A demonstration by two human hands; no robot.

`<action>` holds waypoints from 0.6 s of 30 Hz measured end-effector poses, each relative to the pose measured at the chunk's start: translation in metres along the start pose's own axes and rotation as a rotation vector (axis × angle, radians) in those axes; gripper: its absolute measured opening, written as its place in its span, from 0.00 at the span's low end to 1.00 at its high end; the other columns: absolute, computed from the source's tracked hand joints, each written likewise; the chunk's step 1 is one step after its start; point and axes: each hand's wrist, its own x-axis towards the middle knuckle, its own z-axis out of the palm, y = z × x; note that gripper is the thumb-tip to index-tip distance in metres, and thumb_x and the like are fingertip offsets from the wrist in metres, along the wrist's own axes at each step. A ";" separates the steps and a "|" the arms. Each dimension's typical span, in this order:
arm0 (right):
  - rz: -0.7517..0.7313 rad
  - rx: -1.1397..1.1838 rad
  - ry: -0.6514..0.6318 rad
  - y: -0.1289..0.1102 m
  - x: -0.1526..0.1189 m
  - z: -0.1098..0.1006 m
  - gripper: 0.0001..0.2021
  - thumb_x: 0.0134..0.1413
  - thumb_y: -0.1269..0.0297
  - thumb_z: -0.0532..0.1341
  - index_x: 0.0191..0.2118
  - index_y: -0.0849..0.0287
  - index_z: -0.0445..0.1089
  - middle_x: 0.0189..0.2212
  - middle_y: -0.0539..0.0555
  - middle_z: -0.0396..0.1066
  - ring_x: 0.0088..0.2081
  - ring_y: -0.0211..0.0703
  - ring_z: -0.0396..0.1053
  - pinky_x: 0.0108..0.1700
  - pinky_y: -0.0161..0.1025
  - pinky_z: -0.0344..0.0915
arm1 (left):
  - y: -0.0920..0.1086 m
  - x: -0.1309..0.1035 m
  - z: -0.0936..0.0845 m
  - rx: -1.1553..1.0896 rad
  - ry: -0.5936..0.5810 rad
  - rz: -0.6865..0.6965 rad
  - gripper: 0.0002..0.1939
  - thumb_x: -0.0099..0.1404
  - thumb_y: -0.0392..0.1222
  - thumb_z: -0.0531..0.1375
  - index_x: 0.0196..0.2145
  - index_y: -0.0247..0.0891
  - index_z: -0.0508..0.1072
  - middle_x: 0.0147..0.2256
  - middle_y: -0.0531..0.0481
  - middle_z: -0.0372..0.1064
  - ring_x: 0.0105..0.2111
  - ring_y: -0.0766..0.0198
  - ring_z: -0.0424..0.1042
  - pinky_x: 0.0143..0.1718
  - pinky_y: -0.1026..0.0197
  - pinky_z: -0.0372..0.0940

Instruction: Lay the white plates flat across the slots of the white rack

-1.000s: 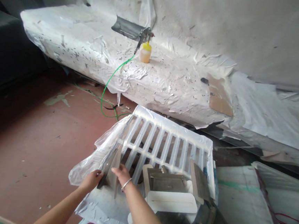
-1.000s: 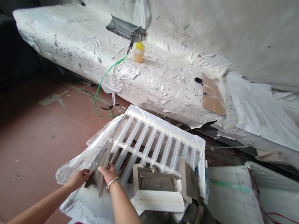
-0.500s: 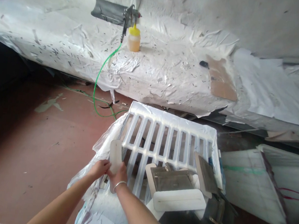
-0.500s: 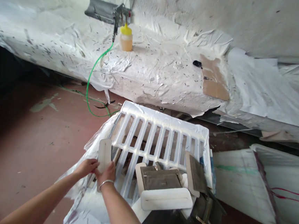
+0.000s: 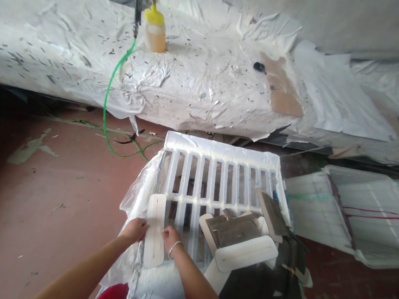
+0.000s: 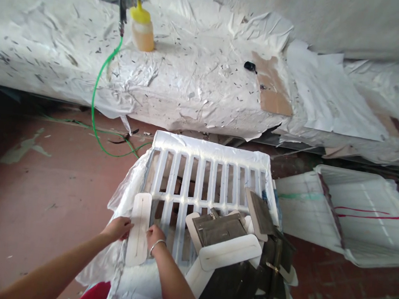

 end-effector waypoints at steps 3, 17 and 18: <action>0.044 -0.020 0.005 -0.002 -0.003 0.002 0.05 0.51 0.73 0.55 0.28 0.60 0.67 0.23 0.47 0.64 0.29 0.35 0.62 0.34 0.32 0.57 | 0.005 0.000 -0.006 0.045 0.025 0.041 0.14 0.61 0.39 0.51 0.18 0.37 0.60 0.16 0.51 0.64 0.18 0.66 0.65 0.24 0.64 0.58; 0.117 -0.089 -0.073 -0.003 -0.008 0.004 0.05 0.52 0.72 0.57 0.32 0.61 0.70 0.27 0.53 0.71 0.31 0.37 0.70 0.37 0.34 0.64 | 0.001 -0.001 -0.012 0.092 -0.037 -0.041 0.15 0.62 0.39 0.50 0.19 0.36 0.62 0.18 0.49 0.68 0.17 0.65 0.66 0.22 0.64 0.59; 0.132 -0.075 -0.096 -0.001 -0.008 0.005 0.06 0.53 0.72 0.56 0.32 0.61 0.70 0.25 0.51 0.70 0.28 0.36 0.70 0.34 0.33 0.63 | 0.002 -0.001 -0.012 0.114 -0.029 -0.036 0.15 0.62 0.39 0.50 0.19 0.36 0.62 0.18 0.49 0.68 0.18 0.65 0.66 0.24 0.63 0.59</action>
